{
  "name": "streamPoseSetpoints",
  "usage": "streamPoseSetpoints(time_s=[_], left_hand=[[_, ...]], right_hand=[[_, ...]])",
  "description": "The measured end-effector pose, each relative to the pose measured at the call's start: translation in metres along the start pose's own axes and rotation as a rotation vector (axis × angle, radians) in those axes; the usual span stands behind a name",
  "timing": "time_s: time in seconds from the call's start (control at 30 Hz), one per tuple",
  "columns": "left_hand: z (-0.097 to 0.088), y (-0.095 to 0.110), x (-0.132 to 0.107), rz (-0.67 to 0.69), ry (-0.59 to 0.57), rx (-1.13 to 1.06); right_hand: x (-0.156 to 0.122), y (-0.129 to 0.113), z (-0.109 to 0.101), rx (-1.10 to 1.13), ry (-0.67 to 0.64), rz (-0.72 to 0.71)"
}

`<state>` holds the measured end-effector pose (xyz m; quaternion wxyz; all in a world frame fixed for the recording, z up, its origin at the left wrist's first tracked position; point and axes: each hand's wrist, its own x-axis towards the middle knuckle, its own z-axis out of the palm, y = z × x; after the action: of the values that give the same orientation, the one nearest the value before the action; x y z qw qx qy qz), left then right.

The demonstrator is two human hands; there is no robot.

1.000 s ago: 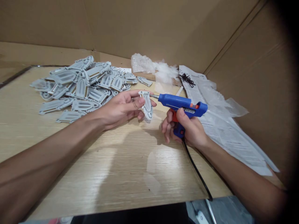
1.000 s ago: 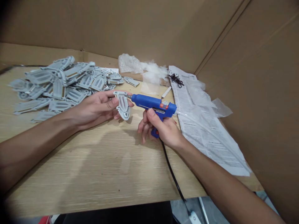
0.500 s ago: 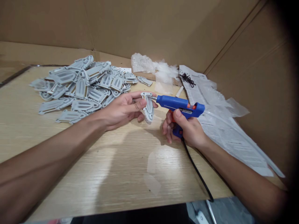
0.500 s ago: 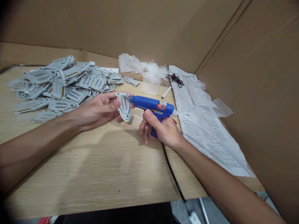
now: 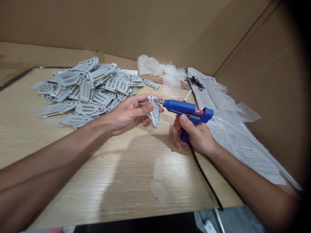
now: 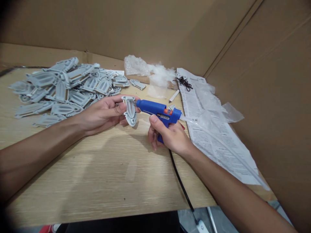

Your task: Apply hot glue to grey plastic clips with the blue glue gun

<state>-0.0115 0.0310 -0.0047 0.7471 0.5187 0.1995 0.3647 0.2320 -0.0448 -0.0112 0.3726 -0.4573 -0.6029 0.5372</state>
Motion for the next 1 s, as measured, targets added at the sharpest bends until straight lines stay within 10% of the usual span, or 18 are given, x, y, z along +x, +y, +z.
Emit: streamPoseSetpoints(time_s=[0.7, 1.0], left_hand=[[0.001, -0.002, 0.001, 0.019, 0.015, -0.003], [-0.001, -0.007, 0.002, 0.033, 0.016, 0.071]], right_hand=[[0.000, -0.001, 0.000, 0.025, -0.038, 0.026], [-0.008, -0.013, 0.003, -0.300, 0.050, 0.090]])
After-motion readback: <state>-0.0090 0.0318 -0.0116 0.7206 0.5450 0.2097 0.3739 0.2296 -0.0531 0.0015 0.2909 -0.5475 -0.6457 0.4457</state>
